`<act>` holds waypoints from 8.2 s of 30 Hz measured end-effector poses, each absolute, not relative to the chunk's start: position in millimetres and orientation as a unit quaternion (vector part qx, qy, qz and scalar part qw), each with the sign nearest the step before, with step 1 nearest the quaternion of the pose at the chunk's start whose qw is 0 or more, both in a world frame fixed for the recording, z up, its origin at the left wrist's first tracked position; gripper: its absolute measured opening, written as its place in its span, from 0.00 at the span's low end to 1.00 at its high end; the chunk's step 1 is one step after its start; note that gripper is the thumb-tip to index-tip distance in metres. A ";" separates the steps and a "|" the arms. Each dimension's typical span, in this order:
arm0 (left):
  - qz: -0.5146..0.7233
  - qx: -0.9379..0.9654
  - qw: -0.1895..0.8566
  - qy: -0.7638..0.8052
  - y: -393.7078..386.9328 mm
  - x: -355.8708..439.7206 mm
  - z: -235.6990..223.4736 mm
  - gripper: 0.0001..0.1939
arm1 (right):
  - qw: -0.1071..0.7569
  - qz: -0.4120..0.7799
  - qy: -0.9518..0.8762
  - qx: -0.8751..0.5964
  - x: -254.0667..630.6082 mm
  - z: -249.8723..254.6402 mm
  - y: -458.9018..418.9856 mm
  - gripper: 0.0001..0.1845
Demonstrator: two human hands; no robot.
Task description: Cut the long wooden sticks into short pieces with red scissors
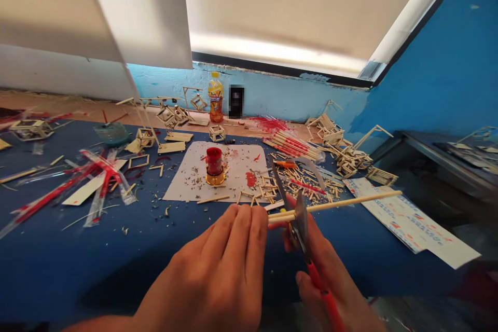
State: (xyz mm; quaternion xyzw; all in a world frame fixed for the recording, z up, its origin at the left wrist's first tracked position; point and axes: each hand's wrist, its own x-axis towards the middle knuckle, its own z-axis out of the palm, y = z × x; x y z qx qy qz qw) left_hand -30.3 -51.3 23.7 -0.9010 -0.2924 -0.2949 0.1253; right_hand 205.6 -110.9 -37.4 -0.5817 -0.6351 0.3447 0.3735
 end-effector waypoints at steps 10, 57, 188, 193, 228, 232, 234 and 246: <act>-0.303 -0.897 0.122 -0.300 -51.9 -25.3 19.1 0.28 | 0.408 0.344 -0.597 -0.599 194.2 -50.8 -113.7 0.40; -0.333 -0.830 0.190 -0.406 7.9 -71.9 20.5 0.10 | 0.280 0.247 -0.602 -0.706 230.9 -33.0 -78.7 0.55; -0.161 -0.787 -0.354 -0.478 -9.4 -59.3 -12.5 0.24 | 0.254 0.080 -0.868 -0.420 234.0 -21.8 -57.2 0.04; -0.072 -0.705 -0.606 -0.362 -0.4 -28.4 -1.8 0.29 | 0.153 0.143 -0.898 -0.388 217.7 -0.2 -44.8 0.05; -0.191 -0.804 -0.461 -0.324 17.4 -14.9 -47.7 0.13 | 0.269 0.295 -0.818 -0.414 203.7 -12.8 -9.9 0.13; -0.182 -0.800 -0.474 -0.321 12.9 -16.4 -50.6 0.14 | 0.266 0.255 -0.847 -0.382 206.5 -18.3 -10.7 0.14; -0.187 -0.801 -0.473 -0.315 10.2 -17.0 -50.5 0.13 | 0.282 0.226 -0.860 -0.361 208.8 -23.2 -9.9 0.12; -0.225 -0.806 -0.452 -0.310 5.6 -13.2 -56.9 0.16 | 0.338 0.216 -0.827 -0.394 206.4 -39.3 -13.2 0.14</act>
